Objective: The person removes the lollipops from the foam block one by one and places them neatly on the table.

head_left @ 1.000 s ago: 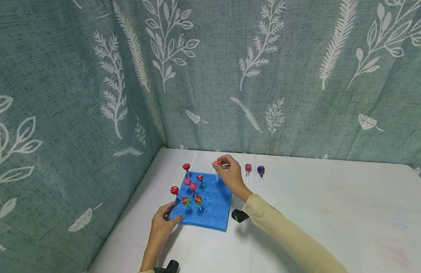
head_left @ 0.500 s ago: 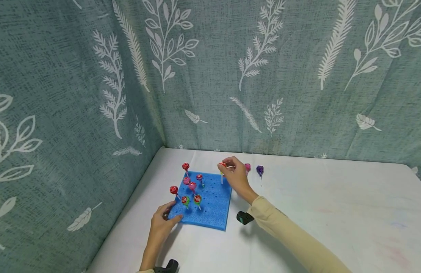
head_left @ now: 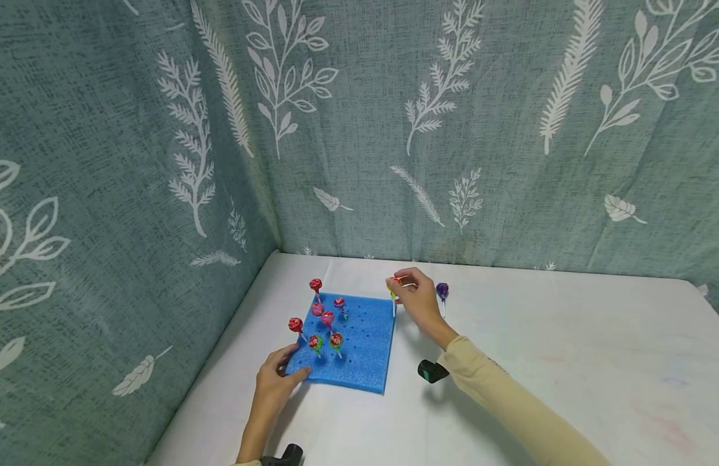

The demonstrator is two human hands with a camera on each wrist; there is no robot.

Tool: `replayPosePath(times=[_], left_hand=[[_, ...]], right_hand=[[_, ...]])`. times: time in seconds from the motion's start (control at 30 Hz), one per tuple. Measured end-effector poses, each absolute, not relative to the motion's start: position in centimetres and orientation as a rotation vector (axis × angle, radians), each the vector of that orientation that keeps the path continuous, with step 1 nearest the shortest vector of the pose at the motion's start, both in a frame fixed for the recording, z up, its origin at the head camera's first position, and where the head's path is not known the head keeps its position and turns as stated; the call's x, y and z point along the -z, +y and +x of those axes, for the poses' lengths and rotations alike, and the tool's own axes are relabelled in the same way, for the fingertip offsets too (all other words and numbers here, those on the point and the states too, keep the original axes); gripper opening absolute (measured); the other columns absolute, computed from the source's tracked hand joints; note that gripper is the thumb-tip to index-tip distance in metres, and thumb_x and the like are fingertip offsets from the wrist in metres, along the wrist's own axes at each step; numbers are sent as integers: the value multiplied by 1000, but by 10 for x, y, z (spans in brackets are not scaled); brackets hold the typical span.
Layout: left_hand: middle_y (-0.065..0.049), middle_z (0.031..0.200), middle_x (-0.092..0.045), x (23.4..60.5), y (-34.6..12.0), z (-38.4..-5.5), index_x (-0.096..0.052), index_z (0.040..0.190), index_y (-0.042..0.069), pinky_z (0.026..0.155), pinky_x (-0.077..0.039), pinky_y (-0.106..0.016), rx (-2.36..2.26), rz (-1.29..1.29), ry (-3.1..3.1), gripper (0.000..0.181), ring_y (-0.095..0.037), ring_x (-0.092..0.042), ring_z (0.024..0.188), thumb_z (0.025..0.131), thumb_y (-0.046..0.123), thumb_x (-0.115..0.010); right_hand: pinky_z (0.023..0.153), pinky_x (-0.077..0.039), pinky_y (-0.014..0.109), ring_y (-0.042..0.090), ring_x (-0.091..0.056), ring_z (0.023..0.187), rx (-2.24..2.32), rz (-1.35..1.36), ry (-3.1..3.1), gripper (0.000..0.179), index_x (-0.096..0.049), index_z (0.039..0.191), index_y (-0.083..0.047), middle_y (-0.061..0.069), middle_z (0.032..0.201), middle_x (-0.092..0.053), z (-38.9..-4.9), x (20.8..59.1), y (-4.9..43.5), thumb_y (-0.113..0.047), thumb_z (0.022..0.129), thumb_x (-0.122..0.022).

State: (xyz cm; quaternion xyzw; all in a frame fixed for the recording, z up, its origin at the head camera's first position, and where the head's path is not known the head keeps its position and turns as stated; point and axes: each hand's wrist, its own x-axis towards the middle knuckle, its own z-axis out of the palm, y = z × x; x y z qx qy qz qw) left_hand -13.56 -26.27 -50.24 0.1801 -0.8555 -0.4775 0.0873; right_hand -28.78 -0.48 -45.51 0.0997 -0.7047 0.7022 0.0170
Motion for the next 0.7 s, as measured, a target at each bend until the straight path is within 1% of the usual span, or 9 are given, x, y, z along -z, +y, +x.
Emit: replayPosePath(times=[0.1,0.27,0.47,0.63,0.7], left_hand=[[-17,126,-52,503,-263,-136,-56,129,4,95,-44,-48,1429,525,-2550,54,-33,-50,112,78,11,-74],[-17,127,-51,502,-263,-135,-56,129,4,96,-43,-49,1440,534,-2556,54,-34,-49,114,78,11,-73],[-17,127,-51,502,-262,-135,-55,129,5,95,-44,-48,1430,552,-2561,55,-34,-50,112,78,12,-74],[-17,127,-51,503,-263,-135,-55,129,5,95,-43,-48,1438,542,-2558,55,-33,-49,113,78,12,-74],[-17,128,-50,503,-263,-135,-55,130,5,96,-43,-49,1447,541,-2555,55,-34,-49,114,78,12,-74]], right_hand=[[68,-57,38,36,-63,84,-2208,283,-2189,27,-60,106,2,17,95,-62,-290,454,3,-13,86,-69],[67,-57,38,39,-62,87,-2228,270,-2193,28,-60,108,5,23,98,-62,-291,451,14,-11,86,-68],[66,-57,32,27,-64,83,-2157,245,-2223,29,-61,108,1,16,96,-62,-291,448,26,-17,87,-69],[65,-57,31,27,-64,79,-2141,224,-2225,30,-61,108,0,16,96,-62,-291,446,37,-20,87,-69],[65,-57,32,29,-65,79,-2139,201,-2229,30,-61,108,0,16,96,-62,-291,446,40,-20,87,-69]])
